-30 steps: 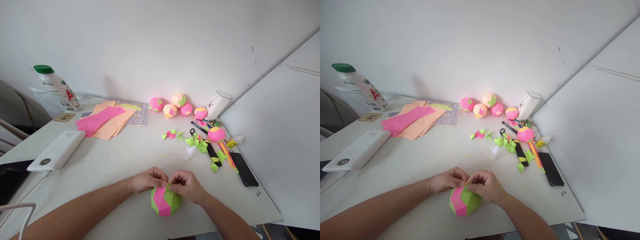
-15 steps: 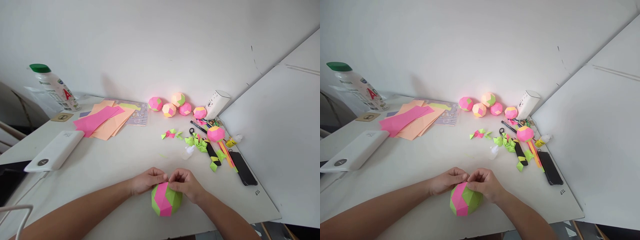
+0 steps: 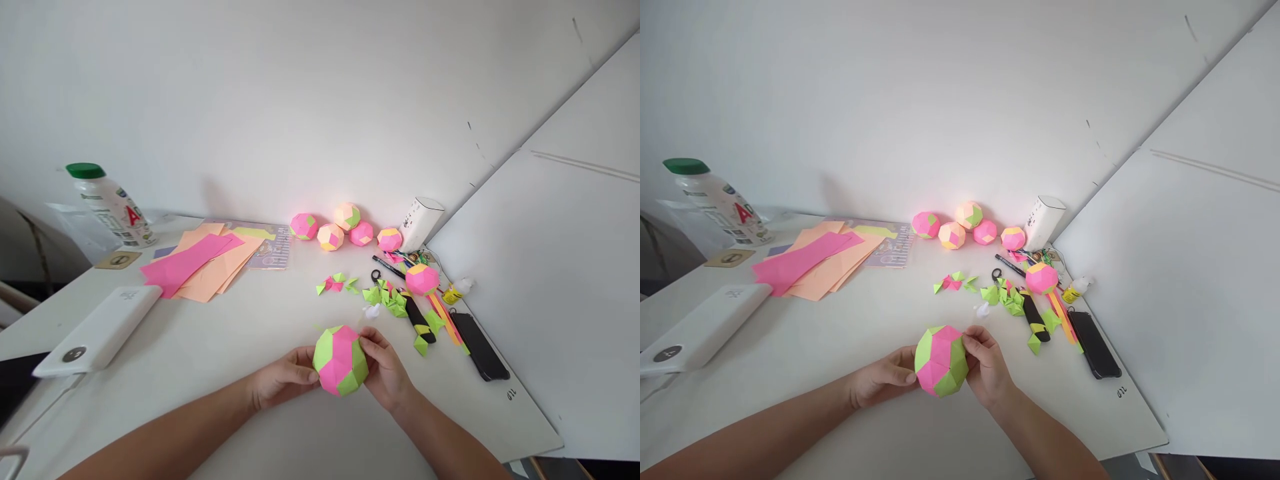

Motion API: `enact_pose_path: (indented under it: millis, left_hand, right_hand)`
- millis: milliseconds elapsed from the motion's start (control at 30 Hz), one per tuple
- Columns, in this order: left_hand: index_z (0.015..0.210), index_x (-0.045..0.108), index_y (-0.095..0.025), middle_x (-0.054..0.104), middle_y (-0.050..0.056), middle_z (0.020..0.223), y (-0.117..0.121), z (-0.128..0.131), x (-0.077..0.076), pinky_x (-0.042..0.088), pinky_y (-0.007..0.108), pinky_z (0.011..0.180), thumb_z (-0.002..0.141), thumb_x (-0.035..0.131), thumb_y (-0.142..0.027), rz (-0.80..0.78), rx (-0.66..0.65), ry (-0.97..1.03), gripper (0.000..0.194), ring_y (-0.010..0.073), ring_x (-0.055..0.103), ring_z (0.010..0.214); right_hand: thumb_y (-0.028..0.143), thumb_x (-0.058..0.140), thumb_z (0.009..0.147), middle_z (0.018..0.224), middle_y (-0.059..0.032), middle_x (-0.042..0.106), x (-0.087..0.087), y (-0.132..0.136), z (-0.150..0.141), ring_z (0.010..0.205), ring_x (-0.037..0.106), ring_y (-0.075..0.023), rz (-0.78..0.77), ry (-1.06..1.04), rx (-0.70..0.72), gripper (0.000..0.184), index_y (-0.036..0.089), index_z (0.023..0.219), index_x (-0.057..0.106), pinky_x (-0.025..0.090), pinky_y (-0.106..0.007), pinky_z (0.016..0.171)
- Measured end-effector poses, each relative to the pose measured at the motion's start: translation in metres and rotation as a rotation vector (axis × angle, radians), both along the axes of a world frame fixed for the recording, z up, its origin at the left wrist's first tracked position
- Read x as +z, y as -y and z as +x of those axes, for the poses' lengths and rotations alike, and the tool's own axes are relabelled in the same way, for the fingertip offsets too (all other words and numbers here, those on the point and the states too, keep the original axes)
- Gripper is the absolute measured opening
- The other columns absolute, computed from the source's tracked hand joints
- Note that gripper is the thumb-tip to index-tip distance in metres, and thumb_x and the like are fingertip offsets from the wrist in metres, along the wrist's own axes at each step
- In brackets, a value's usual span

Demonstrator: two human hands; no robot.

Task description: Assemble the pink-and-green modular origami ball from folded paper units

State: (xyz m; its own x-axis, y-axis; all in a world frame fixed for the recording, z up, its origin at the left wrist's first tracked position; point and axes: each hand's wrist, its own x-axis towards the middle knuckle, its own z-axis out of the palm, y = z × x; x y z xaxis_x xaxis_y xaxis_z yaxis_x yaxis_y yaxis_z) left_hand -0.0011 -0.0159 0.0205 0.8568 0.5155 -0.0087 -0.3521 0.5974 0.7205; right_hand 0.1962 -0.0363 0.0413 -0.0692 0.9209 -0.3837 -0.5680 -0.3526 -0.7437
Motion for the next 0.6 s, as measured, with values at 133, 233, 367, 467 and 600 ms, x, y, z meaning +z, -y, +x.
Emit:
enact_pose_path:
  millis: [133,233,367,467,600]
  left_hand:
    - [0.103,0.067,-0.012,0.069,0.012,0.097,-0.0022,-0.0013,-0.0028,0.041,0.039,0.086,0.070,0.066,-0.023,-0.047,0.022,0.023,0.034,0.0278,0.060,0.097]
    - [0.101,0.068,-0.011,0.069,0.011,0.093,-0.0026,-0.0022,-0.0055,0.042,0.037,0.084,0.067,0.068,-0.022,-0.082,0.013,0.036,0.036,0.0257,0.061,0.091]
    - [0.113,0.062,-0.015,0.066,0.012,0.106,-0.0012,0.0010,-0.0054,0.041,0.039,0.089,0.075,0.066,-0.028,-0.140,0.065,0.066,0.041,0.0256,0.060,0.097]
    - [0.120,0.058,-0.016,0.062,0.015,0.114,-0.0024,0.0044,-0.0060,0.040,0.041,0.091,0.087,0.052,-0.041,-0.187,0.064,0.040,0.042,0.0258,0.059,0.101]
    - [0.117,0.058,-0.012,0.059,0.019,0.117,-0.0063,0.0051,-0.0097,0.042,0.043,0.090,0.089,0.042,-0.054,-0.220,0.004,-0.025,0.054,0.0261,0.059,0.099]
  right_hand:
    - [0.028,0.082,0.061,0.085,-0.0005,0.065,-0.0009,0.0022,0.0009,0.077,0.060,-0.0166,0.051,-0.017,0.135,0.035,0.024,0.089,0.062,0.046,-0.027,0.067]
    - [0.029,0.083,0.061,0.087,-0.0005,0.065,-0.0033,0.0032,0.0017,0.079,0.060,-0.0170,0.102,0.015,0.208,0.039,0.025,0.093,0.060,0.046,-0.029,0.070]
    - [0.032,0.083,0.061,0.075,0.0025,0.063,-0.0042,0.0034,0.0034,0.069,0.057,-0.0146,0.208,0.114,0.198,0.040,0.026,0.092,0.059,0.045,-0.028,0.067]
    - [0.038,0.076,0.070,0.074,0.0013,0.066,-0.0018,0.0044,0.0045,0.070,0.058,-0.0160,0.312,0.263,0.140,0.043,0.026,0.106,0.054,0.045,-0.030,0.070]
    - [0.043,0.063,0.082,0.081,-0.0044,0.068,0.0001,0.0091,0.0039,0.073,0.061,-0.0195,0.454,0.476,0.143,0.050,0.024,0.123,0.042,0.047,-0.034,0.070]
